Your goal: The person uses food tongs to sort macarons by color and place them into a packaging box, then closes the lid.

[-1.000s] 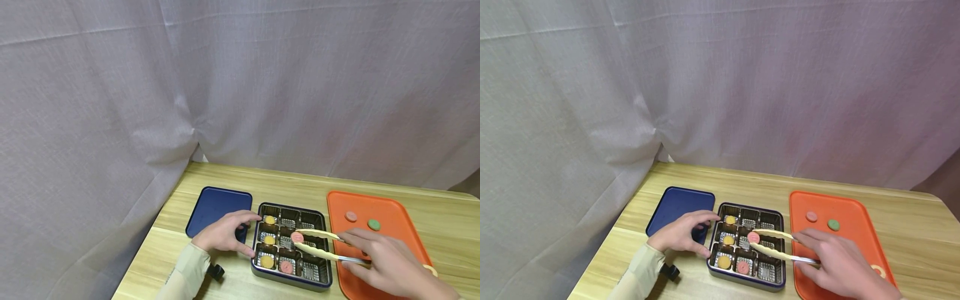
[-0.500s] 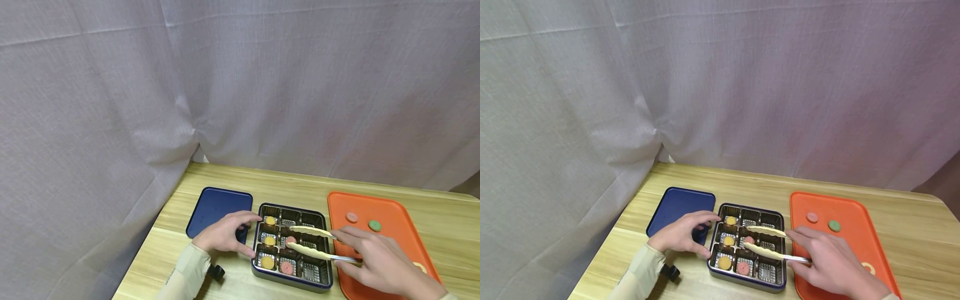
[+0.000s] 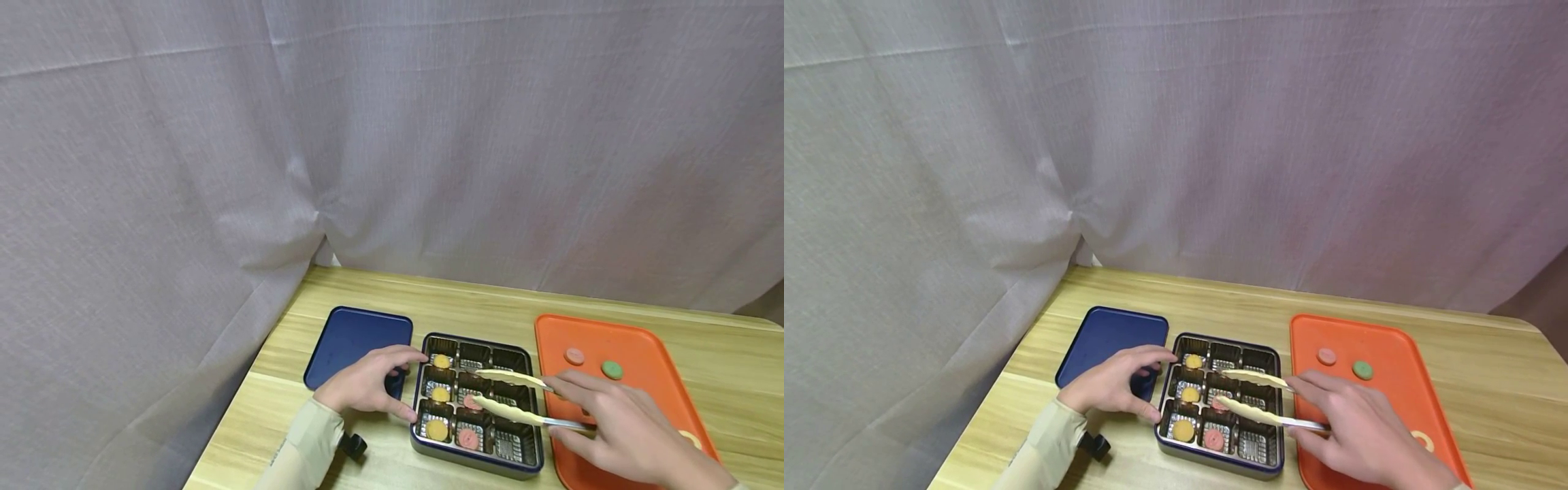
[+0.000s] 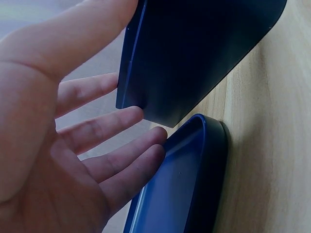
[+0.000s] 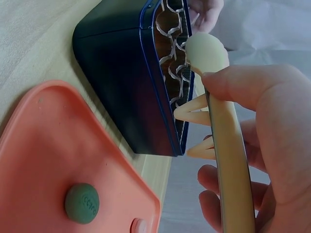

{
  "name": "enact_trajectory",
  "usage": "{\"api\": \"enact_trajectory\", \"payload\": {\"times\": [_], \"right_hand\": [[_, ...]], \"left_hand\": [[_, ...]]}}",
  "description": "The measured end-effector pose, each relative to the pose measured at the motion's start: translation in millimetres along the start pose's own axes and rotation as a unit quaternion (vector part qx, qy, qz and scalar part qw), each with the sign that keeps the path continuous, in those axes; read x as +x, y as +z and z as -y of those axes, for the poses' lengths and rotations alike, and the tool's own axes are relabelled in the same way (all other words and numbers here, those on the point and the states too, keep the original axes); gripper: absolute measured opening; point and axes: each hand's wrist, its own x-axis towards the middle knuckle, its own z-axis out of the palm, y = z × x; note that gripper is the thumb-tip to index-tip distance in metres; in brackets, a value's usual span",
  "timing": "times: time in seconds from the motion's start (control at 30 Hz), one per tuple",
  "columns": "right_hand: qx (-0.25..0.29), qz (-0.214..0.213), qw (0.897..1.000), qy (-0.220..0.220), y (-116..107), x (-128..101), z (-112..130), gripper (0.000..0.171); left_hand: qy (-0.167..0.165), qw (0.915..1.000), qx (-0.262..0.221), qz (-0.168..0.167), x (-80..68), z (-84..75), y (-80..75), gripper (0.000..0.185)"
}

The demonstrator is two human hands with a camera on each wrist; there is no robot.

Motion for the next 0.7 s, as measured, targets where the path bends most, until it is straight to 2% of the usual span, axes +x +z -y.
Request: {"api": "enact_trajectory", "payload": {"times": [0.13, 0.3, 0.7], "right_hand": [[-0.017, -0.009, 1.0, -0.003, -2, -5, -4, 0.065], [-0.013, -0.011, 1.0, 0.009, -6, -13, -9, 0.065], [-0.022, 0.033, 0.994, 0.099, -19, -31, -36, 0.071]], "left_hand": [[0.003, 1.0, -0.003, 0.0, -0.5, 0.5, 0.2, 0.096], [0.005, 1.0, -0.008, 0.0, -0.7, 1.1, -0.2, 0.096], [0.01, 0.9999, -0.008, 0.0, -1.7, 2.2, -0.8, 0.096]]}}
